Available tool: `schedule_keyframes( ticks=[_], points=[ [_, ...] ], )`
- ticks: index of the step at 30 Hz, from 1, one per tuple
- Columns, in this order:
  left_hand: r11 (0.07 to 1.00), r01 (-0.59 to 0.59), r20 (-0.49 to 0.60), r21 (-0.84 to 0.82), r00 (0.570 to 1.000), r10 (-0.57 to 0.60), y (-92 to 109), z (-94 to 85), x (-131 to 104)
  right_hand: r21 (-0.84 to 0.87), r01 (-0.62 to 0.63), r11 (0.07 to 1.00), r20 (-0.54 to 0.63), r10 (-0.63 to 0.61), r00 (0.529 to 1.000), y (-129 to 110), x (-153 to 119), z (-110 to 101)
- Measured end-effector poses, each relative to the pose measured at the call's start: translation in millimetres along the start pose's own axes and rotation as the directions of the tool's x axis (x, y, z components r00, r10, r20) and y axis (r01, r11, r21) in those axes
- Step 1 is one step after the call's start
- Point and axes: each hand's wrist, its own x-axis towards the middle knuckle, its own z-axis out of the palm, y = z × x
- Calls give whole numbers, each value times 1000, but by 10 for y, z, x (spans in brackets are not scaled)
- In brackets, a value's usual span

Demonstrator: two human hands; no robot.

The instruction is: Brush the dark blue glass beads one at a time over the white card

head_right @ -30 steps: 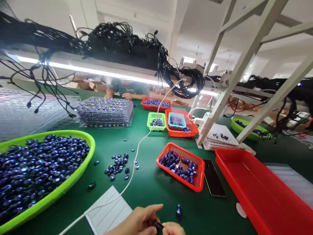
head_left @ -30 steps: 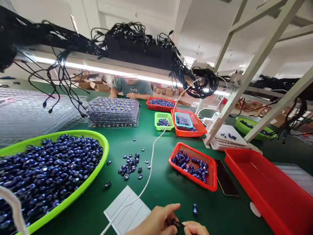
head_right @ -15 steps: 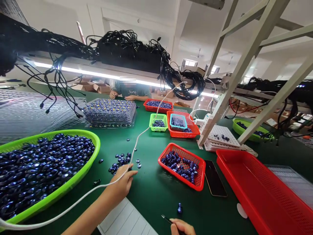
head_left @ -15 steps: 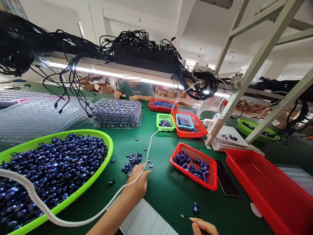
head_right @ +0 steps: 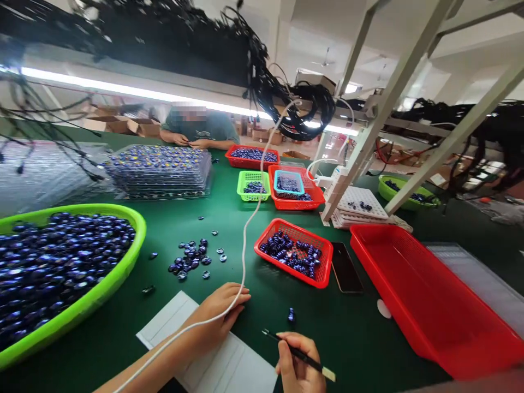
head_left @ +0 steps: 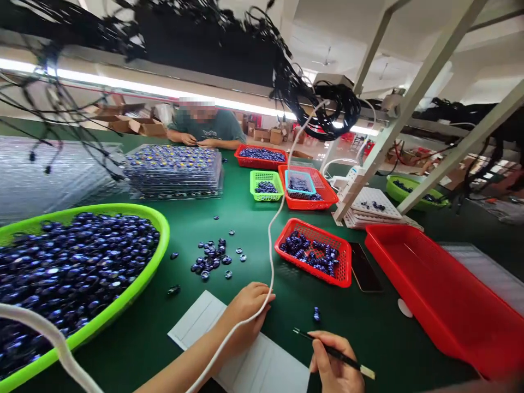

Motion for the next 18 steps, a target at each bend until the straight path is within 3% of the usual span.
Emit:
schedule_keyframes(
  ticks=[3,7,13,18],
  points=[
    [998,53,51,-35,997,-51,62,14,31,88,-21,996,-37,25,999,14,-4,-69],
    [992,95,259,-88,963,-69,270,90,206,158,38,987,-74,-27,997,11,38,-157],
    [982,187,430,-36,890,-154,602,467,577,224,68,972,-155,-33,987,-76,32,-199],
    [971,231,510,57,829,-227,609,661,705,223,28,975,-142,4,990,-79,6,-213]
  ],
)
